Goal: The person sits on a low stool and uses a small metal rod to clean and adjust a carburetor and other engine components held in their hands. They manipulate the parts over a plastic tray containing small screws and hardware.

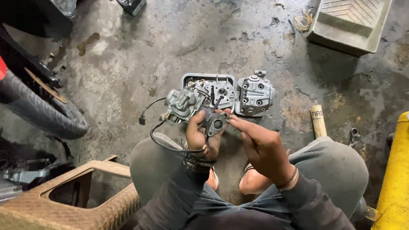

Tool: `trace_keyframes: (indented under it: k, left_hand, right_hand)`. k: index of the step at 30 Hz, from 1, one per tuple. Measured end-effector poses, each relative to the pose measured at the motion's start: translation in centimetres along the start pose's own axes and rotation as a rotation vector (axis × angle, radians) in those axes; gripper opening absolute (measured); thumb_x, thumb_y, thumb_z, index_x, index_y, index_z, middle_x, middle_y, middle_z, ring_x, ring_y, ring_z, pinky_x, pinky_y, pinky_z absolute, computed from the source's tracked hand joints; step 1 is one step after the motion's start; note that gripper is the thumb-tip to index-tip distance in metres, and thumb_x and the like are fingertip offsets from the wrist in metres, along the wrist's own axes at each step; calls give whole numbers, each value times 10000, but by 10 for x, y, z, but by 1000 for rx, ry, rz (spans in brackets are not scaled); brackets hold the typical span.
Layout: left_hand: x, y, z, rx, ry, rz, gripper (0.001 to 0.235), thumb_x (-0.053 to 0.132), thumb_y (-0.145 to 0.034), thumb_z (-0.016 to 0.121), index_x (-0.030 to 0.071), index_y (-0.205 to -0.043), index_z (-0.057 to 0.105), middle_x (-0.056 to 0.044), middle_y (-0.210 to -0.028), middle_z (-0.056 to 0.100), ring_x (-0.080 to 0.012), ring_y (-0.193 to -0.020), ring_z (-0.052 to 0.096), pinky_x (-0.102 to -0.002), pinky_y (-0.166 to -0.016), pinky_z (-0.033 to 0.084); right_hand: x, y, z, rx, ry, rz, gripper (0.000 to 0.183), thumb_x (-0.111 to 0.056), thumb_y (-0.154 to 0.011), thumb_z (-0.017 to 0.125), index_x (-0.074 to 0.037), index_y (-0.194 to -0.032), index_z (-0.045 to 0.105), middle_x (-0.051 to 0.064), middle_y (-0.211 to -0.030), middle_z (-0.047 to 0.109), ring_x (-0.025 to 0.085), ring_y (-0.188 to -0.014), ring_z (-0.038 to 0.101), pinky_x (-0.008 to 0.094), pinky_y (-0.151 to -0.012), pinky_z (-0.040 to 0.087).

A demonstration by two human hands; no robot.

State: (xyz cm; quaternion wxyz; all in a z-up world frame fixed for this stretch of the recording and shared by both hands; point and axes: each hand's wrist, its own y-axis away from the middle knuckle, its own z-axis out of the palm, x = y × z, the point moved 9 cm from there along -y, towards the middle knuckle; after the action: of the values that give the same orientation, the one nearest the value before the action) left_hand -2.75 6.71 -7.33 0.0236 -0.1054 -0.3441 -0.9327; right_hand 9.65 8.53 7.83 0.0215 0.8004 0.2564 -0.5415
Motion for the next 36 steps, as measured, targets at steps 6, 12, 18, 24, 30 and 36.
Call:
trace_keyframes:
  k: [6,12,18,24,30,36]
  left_hand:
    - [3,-5,-7,20,24,-4,334,271,-881,650,-63,-901,656,-313,-976,715,-456,-993,710,-555,-900,583]
    - [-5,2,-7,100,15,-5,330,227,-863,661,-99,-912,650,-298,-925,711,-424,-929,723,-509,-870,602]
    - [1,3,-3,80,-40,2,380,292,-865,648,-83,-926,665,-305,-961,723,-397,-938,735,-488,-869,613]
    - [3,-4,-7,83,-29,-21,371,313,-865,673,-51,-934,644,-281,-995,718,-407,-964,725,-464,-839,607]
    - [3,-6,-9,37,37,-125,455,396,-869,664,-39,-1004,668,-281,-1102,713,-425,-1012,714,-436,-762,608]
    - [2,-7,-10,30,9,-76,434,385,-880,645,-28,-1014,668,-276,-1083,718,-425,-1025,711,-443,-824,627]
  right_hand:
    - [-6,-1,2,-43,49,-3,420,41,-909,523,-84,-1260,719,148,-1283,725,328,-1155,688,399,-925,567]
    - [0,-2,3,-4,105,-23,396,54,-925,511,-48,-1247,718,183,-1205,747,365,-1119,696,416,-892,579]
    - [1,2,4,-11,111,-4,440,60,-901,508,-89,-1254,723,133,-1212,757,320,-1110,713,390,-895,577]
    - [-4,-2,2,-17,99,7,412,45,-917,521,-98,-1237,736,115,-1056,786,322,-966,758,385,-807,592]
    - [6,10,11,-55,94,19,400,-54,-948,530,-200,-1242,759,28,-861,762,227,-798,752,329,-724,595]
    - [5,20,22,2,186,-110,414,-45,-924,525,-130,-1273,731,106,-843,712,311,-721,719,397,-632,570]
